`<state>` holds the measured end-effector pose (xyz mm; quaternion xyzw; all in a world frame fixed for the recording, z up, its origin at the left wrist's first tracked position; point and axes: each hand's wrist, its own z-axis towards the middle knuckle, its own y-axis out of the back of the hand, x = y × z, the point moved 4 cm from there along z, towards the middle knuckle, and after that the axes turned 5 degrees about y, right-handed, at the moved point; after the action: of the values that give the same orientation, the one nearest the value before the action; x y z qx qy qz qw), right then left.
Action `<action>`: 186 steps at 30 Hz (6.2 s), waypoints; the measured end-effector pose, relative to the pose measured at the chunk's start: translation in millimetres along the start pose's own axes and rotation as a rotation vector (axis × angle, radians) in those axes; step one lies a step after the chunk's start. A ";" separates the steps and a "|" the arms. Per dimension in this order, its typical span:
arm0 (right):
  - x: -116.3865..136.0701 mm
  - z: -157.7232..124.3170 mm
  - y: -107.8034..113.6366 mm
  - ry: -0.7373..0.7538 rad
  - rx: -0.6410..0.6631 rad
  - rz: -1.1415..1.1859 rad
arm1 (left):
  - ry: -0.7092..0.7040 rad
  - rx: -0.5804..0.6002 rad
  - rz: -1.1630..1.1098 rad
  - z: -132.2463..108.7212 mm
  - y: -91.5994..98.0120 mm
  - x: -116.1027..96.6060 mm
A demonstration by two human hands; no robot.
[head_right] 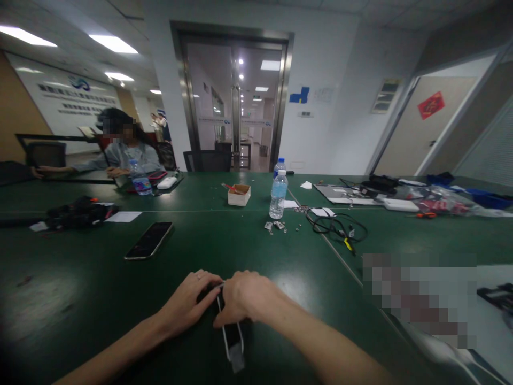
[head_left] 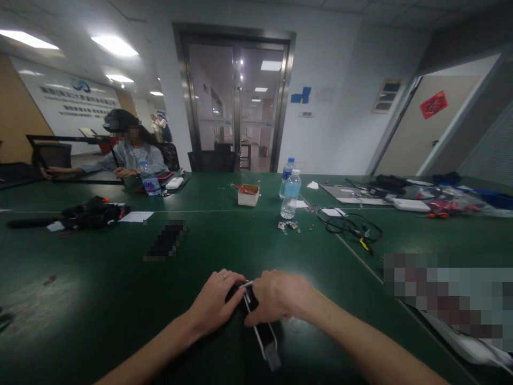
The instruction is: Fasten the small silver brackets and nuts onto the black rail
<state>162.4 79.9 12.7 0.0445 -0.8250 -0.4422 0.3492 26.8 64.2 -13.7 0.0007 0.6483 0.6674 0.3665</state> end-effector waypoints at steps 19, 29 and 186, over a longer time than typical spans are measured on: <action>-235.7 39.3 96.5 -0.389 -0.677 -0.219 | -0.233 0.202 -0.095 -10.4 4.2 -23.8; -211.8 83.2 92.7 -0.212 -0.697 -0.228 | -0.207 0.188 -0.090 -10.1 7.4 -26.2; -48.7 -64.7 -25.5 0.592 -0.556 -0.054 | -0.218 0.100 0.013 -22.1 -12.5 -37.9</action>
<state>232.8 37.8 -9.2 0.0954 -0.5364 -0.6255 0.5584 50.2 25.1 -10.0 0.0956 0.6371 0.6324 0.4300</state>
